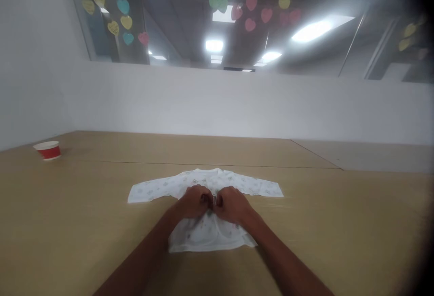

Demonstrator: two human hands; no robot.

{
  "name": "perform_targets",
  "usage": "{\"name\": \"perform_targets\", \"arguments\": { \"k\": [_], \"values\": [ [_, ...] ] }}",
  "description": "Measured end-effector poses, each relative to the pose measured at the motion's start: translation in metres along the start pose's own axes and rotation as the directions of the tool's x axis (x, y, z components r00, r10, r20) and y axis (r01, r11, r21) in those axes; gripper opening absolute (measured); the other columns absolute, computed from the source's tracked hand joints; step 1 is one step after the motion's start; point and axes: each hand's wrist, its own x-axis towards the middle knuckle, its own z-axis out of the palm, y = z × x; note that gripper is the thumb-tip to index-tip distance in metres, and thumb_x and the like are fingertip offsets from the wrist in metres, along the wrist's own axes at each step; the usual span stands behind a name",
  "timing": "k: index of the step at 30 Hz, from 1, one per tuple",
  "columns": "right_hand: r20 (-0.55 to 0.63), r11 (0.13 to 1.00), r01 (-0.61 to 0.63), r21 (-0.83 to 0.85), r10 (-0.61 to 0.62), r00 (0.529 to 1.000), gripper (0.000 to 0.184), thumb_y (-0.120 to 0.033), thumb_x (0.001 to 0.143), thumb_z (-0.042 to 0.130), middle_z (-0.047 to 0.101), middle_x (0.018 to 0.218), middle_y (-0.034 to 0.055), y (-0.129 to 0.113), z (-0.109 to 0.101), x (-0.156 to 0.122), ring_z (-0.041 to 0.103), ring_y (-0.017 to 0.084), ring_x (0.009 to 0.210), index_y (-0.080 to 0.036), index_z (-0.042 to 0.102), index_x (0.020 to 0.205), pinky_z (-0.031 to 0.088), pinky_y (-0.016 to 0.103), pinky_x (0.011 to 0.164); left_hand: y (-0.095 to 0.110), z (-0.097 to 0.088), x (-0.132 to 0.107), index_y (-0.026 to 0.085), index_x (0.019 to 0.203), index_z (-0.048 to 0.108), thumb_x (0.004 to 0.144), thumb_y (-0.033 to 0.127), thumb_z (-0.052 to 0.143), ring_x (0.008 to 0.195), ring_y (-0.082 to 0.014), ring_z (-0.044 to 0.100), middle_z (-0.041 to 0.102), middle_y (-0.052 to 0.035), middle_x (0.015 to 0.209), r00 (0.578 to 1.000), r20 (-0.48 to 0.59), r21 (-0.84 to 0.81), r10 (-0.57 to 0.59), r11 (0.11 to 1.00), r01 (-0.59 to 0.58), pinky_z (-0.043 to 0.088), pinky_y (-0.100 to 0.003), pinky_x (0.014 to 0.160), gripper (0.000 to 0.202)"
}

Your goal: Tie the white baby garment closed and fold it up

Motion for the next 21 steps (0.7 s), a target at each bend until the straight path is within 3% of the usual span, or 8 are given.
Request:
{"name": "perform_targets", "arguments": {
  "k": [6, 12, 15, 17, 21],
  "values": [
    [-0.012, 0.999, -0.026, 0.048, 0.026, 1.000, 0.019, -0.037, 0.067, 0.063, 0.064, 0.079, 0.0029, 0.006, 0.001, 0.001, 0.052, 0.014, 0.071, -0.018, 0.065, 0.070, 0.029, 0.026, 0.060, -0.002, 0.002, 0.000, 0.016, 0.087, 0.074, 0.075, 0.021, 0.053, 0.081, -0.0152, 0.061, 0.069, -0.0014, 0.086, 0.996, 0.086, -0.118, -0.034, 0.992, 0.044, 0.044, -0.025, 0.074, 0.025],
    [0.021, 0.984, 0.034, 0.175, -0.038, 0.999, 0.022, -0.037, 0.069, 0.066, 0.062, 0.072, 0.0006, 0.012, -0.001, 0.003, 0.050, 0.011, 0.067, -0.016, 0.061, 0.067, 0.030, 0.024, 0.059, -0.011, 0.004, 0.001, 0.017, 0.086, 0.071, 0.075, 0.021, 0.053, 0.081, -0.0147, 0.060, 0.067, -0.0006, 0.088, 0.992, 0.123, -0.146, -0.013, 0.989, 0.031, 0.043, -0.024, 0.071, 0.021],
    [0.032, 0.979, 0.051, 0.198, -0.059, 0.998, 0.015, -0.028, 0.072, 0.059, 0.061, 0.069, 0.0001, 0.014, -0.001, 0.003, 0.048, 0.010, 0.064, -0.016, 0.060, 0.065, 0.031, 0.024, 0.059, -0.013, 0.000, -0.001, 0.017, 0.086, 0.068, 0.078, 0.022, 0.052, 0.079, -0.0141, 0.057, 0.066, -0.0002, 0.087, 0.989, 0.148, -0.122, 0.010, 0.993, 0.008, 0.041, -0.025, 0.069, 0.018],
    [0.030, 0.981, 0.034, 0.190, -0.041, 0.999, 0.010, -0.025, 0.071, 0.058, 0.063, 0.074, 0.0008, 0.013, 0.000, 0.003, 0.050, 0.011, 0.067, -0.016, 0.061, 0.067, 0.032, 0.024, 0.061, -0.011, -0.004, -0.002, 0.016, 0.087, 0.066, 0.081, 0.023, 0.051, 0.077, -0.0132, 0.055, 0.065, 0.0000, 0.086, 0.989, 0.151, -0.103, 0.012, 0.995, 0.004, 0.040, -0.025, 0.068, 0.018],
    [-0.009, 0.997, -0.068, 0.037, 0.069, 0.998, 0.020, -0.037, 0.071, 0.062, 0.064, 0.088, 0.0069, 0.007, 0.004, 0.001, 0.054, 0.019, 0.077, -0.017, 0.062, 0.074, 0.029, 0.029, 0.062, -0.007, -0.011, -0.003, 0.015, 0.085, 0.064, 0.081, 0.022, 0.051, 0.072, -0.0114, 0.053, 0.063, 0.0006, 0.082, 0.989, 0.147, -0.101, 0.031, 0.995, -0.016, 0.039, -0.023, 0.066, 0.015]
  ]
}}
